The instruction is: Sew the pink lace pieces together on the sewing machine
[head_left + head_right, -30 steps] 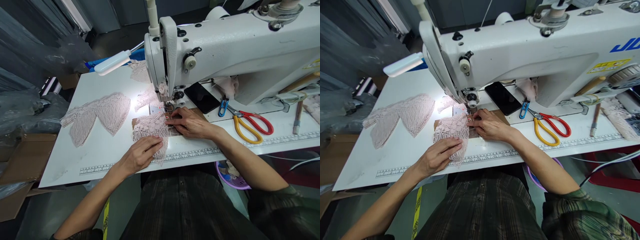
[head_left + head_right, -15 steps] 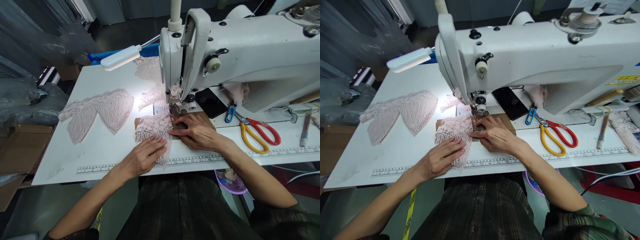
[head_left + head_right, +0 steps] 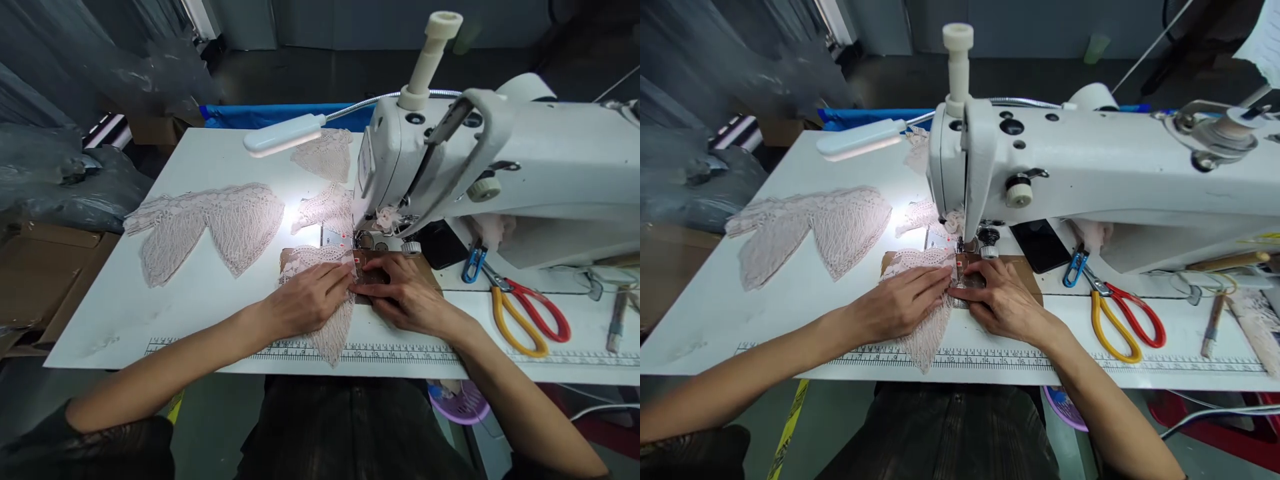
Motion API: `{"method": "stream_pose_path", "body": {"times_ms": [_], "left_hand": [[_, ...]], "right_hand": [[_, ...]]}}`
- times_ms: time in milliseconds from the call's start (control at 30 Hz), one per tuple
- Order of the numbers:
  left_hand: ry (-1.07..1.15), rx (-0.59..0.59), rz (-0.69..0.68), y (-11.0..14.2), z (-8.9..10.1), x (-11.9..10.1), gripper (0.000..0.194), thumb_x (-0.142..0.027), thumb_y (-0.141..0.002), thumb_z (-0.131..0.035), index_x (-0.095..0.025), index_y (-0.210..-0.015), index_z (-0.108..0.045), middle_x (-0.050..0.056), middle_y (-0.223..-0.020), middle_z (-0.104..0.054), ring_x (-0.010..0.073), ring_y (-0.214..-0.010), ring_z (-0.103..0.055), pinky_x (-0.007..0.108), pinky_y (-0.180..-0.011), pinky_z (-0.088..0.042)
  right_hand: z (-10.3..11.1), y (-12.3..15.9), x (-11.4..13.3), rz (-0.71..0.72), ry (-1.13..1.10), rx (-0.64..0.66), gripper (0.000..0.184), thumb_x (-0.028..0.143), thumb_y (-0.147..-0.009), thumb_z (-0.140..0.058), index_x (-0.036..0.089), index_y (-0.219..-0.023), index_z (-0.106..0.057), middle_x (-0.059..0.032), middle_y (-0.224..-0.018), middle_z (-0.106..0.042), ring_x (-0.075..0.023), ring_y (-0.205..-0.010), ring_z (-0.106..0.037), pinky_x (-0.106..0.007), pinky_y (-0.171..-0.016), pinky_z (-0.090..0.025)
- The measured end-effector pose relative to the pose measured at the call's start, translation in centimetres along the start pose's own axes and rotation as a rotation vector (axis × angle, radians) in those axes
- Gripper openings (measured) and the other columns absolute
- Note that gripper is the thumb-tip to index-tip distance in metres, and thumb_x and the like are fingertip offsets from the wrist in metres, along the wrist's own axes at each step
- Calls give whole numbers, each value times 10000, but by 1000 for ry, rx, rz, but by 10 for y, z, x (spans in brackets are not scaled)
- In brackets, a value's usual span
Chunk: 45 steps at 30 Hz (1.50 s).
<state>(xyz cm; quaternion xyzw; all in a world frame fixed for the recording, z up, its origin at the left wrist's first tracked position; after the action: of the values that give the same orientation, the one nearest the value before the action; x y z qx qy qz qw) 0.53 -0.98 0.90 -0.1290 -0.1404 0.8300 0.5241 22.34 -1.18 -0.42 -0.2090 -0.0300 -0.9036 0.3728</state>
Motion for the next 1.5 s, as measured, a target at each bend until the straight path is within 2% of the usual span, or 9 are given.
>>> {"method": "stream_pose_path", "body": {"times_ms": [233,433,500,700,900,1067,1233,1367,1500], "left_hand": [[-105,38,4,1,-27,8,315,-159,-991,-489,-7,-1261,-542,232,-1346,-578,310,-1251,-583,478,-1068,-507],[55,25,-45,2,-19,34,449,-373,-1023,-445,-31,-1305,-519,228,-1380,-548,322,-1301,-532,516,-1068,-491],[111,-7,25,3,-14,48,429,-385,-1024,-441,-63,-1289,-539,204,-1332,-587,295,-1218,-590,494,-1002,-536],[189,-154,423,4,-12,69,213,-348,-960,-577,-148,-967,-651,55,-899,-646,164,-797,-603,290,-653,-524],[331,-3,362,0,-3,58,239,-273,-942,-556,-163,-731,-535,45,-825,-590,156,-752,-554,271,-622,-457],[520,87,331,4,7,47,204,-299,-972,-491,-172,-814,-516,24,-767,-612,117,-648,-567,223,-534,-418],[614,-15,370,-2,2,48,190,-298,-920,-584,-170,-1046,-520,-2,-761,-662,86,-572,-566,202,-487,-415],[665,-46,316,-12,0,52,308,-272,-916,-602,-155,-1185,-507,50,-880,-734,111,-658,-648,215,-513,-471],[702,-59,302,-17,-4,56,256,-277,-953,-574,-138,-1164,-537,36,-814,-728,99,-607,-647,219,-538,-519]], "right_hand": [[-1,-2,0,8,-11,-24,418,209,-890,-561,375,-1259,-666,-95,-1252,-553,-291,-1141,-482,-510,-941,-412],[0,-3,0,3,-20,-14,415,202,-884,-573,378,-1246,-674,-96,-1239,-561,-286,-1157,-488,-506,-951,-416],[0,-3,0,1,-26,-21,405,208,-882,-577,383,-1233,-681,-89,-1235,-563,-279,-1139,-495,-498,-950,-421],[-2,-5,-1,10,-36,-53,396,215,-871,-579,375,-1215,-696,-91,-1209,-573,-281,-1112,-495,-511,-957,-423],[0,-3,-1,22,-200,-58,341,184,-847,-572,337,-1090,-755,-69,-1178,-599,-268,-1163,-518,-543,-1036,-385],[6,-6,-8,-121,-439,-166,359,250,-891,-532,248,-1215,-687,-89,-1138,-635,-212,-1060,-620,-409,-948,-506],[8,-19,-14,-206,-503,-119,588,420,-851,-649,190,-1380,-538,-112,-1134,-678,-224,-982,-660,-405,-863,-555],[4,-32,-9,-234,-662,-46,570,471,-808,-696,139,-1260,-594,-99,-1013,-696,-196,-883,-663,-361,-802,-556],[-3,-39,-4,-346,-753,-141,330,445,-833,-665,149,-976,-651,-37,-782,-664,-159,-727,-617,-302,-683,-497]]}}
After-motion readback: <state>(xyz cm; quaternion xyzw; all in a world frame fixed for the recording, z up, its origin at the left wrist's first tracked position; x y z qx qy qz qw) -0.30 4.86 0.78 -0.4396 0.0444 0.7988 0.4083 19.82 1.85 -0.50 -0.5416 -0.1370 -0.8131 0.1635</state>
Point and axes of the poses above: each hand's wrist, its own y-axis away from the middle knuckle, its own z-axis out of the back of the hand, x = y × z, the point moved 2 cm from there along -y, towards the middle knuckle
